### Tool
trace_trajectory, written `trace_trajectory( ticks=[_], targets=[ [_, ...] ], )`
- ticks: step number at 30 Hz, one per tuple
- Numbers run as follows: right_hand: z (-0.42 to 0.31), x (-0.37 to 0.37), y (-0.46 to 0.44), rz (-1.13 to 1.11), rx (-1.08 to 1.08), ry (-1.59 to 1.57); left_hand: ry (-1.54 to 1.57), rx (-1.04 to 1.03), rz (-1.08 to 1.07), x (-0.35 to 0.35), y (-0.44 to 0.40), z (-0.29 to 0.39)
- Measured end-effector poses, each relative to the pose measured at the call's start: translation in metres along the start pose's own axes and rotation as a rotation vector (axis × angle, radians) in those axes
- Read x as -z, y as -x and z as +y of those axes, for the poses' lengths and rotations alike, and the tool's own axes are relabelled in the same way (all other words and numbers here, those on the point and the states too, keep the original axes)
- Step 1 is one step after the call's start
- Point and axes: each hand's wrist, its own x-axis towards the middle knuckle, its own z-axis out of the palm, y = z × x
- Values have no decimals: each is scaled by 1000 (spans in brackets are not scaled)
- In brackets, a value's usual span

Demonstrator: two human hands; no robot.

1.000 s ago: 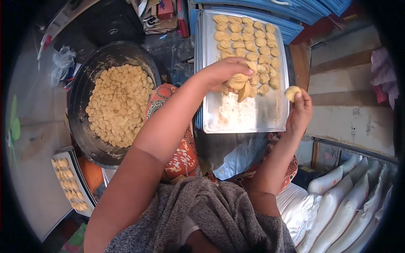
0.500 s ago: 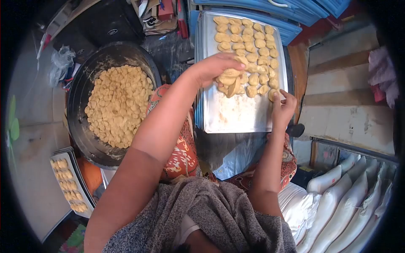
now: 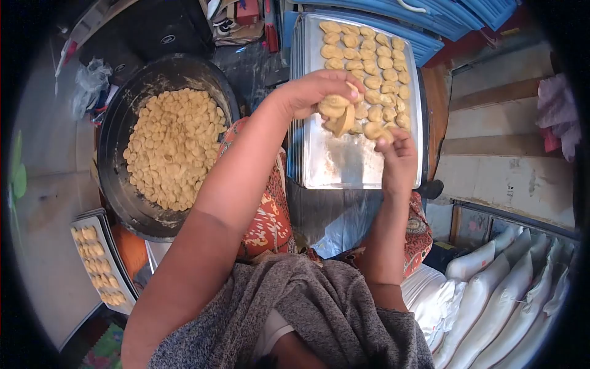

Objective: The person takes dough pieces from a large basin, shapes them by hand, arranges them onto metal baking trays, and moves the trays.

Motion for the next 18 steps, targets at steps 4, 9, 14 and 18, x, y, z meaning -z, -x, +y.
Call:
trace_trajectory(
  ticks=[4,9,14,18],
  targets=[
    [47,-11,17,-157,399,923,55,-100,240,3,-2,1],
    [62,-28,25,36,120,727,67,-116,368,-5,-2,1],
    [50,-26,15,-105,442,1008,140,-84,310,-4,-4,-1],
    [3,-52,5,68,128,-13,182,-53,216,-10,-7,-8]
  ],
)
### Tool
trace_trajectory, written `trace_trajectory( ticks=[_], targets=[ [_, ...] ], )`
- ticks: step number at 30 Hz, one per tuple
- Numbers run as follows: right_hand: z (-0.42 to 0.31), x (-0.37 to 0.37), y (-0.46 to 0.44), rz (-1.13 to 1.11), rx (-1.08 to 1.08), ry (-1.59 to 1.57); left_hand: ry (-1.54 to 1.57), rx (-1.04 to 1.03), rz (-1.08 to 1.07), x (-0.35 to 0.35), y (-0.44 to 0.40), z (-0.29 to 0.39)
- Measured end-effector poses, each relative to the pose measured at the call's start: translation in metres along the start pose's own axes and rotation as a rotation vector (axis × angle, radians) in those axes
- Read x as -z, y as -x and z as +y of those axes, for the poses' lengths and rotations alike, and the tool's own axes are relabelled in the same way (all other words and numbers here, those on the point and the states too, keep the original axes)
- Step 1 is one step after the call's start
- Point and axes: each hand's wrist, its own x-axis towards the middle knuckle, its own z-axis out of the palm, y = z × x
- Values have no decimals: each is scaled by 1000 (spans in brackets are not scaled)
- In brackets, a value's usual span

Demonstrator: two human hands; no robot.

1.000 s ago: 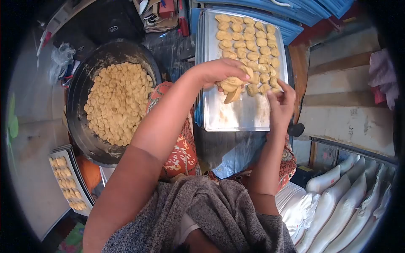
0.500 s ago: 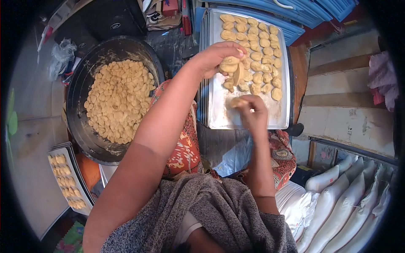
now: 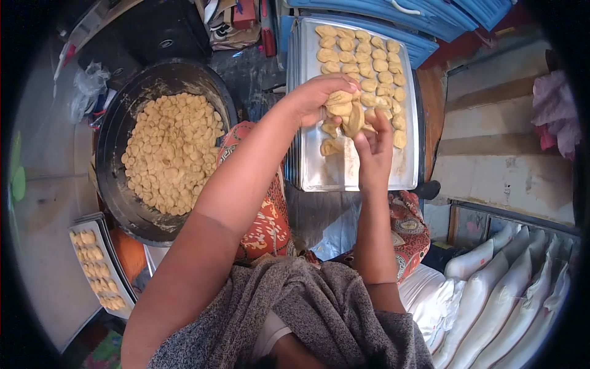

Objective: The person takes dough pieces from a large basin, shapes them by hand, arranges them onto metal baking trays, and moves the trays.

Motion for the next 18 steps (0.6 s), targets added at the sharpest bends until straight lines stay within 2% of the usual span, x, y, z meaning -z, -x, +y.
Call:
trace_trajectory(
  ticks=[2,4,6,8,10,11,12,14,18],
  targets=[
    [-1,11,-12,-164,-8,110,10,-7,-69,-6,-2,-3],
    [-6,23,-19,-105,-42,168,6,-7,-61,-7,-1,2],
    [-9,29,-18,67,-58,-9,29,-21,25,-3,-1,6],
    [-1,40,-13,50,-112,53,70,-48,60,5,-4,5],
    [24,52,-6,3,-250,188,107,-74,93,6,-7,4],
    [43,60,-1,-37,-266,430,108,-72,99,6,-7,3],
    [39,54,4,-164,94,889,108,-72,108,6,-7,3],
    [38,52,8,-188,186,1149,85,-70,112,2,-7,1],
    [20,47,11,-169,118,1026,33,-38,118,-4,-4,-1]
  ],
)
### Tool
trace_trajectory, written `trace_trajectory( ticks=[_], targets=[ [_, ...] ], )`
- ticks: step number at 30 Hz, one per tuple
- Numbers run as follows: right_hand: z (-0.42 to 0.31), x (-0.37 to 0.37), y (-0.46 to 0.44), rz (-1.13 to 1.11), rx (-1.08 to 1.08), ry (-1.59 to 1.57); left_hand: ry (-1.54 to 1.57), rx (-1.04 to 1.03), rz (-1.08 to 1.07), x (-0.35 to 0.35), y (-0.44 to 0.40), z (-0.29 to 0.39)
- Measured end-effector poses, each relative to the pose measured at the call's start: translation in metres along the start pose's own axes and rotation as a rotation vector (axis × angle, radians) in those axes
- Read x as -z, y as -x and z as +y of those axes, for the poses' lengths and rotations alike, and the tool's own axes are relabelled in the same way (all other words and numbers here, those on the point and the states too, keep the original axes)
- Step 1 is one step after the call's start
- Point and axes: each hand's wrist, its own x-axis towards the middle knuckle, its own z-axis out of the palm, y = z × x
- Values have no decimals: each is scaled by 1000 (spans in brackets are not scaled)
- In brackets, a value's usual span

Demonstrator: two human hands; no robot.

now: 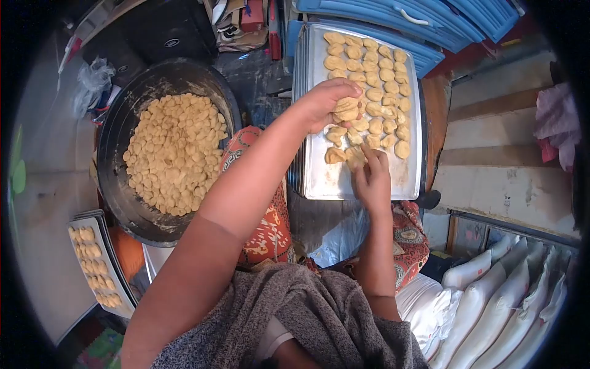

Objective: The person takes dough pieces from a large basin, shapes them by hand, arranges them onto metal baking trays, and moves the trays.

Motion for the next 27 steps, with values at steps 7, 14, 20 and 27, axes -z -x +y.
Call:
trace_trajectory(
  ticks=[7,14,20,27],
  targets=[
    [13,5,-5,-233,113,8,-56,31,-31,-3,-3,-3],
    [-51,30,-39,170,255,-247,-53,76,-127,-15,-8,-24],
    [-23,15,-56,177,-33,-599,-28,152,-272,-22,4,-16],
    [6,31,-43,289,-226,-1160,-141,5,-262,-22,-3,-19]
  ],
)
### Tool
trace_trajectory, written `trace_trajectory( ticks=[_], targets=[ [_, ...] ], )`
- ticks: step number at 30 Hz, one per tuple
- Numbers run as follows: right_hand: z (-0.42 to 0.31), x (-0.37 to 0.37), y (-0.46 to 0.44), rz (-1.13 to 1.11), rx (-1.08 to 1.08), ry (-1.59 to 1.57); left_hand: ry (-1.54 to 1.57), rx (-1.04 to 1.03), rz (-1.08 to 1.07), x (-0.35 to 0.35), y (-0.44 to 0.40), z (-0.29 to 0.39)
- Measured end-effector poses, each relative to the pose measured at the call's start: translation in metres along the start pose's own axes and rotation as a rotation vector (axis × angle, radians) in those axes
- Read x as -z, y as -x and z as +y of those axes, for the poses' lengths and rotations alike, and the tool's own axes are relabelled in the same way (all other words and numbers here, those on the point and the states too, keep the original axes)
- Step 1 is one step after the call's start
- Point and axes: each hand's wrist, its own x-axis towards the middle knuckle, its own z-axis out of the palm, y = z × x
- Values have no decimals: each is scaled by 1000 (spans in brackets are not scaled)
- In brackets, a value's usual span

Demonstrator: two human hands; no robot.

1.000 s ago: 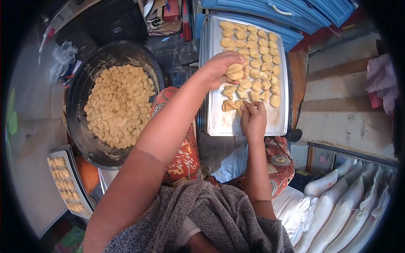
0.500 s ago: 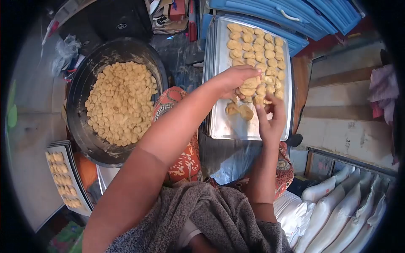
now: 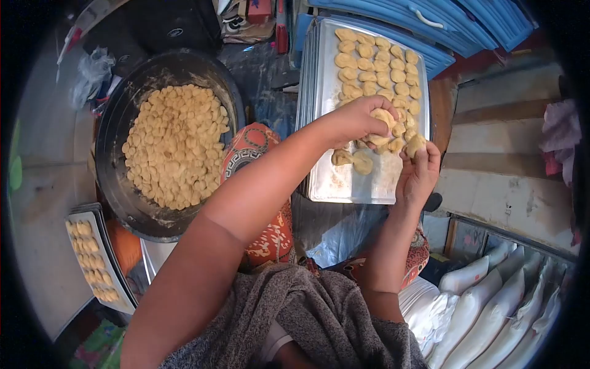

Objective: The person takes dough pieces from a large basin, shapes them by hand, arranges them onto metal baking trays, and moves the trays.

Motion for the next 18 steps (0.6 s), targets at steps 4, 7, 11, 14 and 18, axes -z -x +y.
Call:
trace_trajectory(
  ticks=[4,7,11,14,18],
  targets=[
    [8,12,11,15,-31,102,36,17,55,1,-1,2],
    [21,33,17,29,3,279,95,-15,64,4,-7,-4],
    [46,57,24,72,137,641,110,-81,68,9,-9,-7],
    [51,58,24,-313,423,1122,79,-38,43,5,-6,-1],
    [13,23,22,-112,284,771,22,43,35,1,-6,-6]
  ],
)
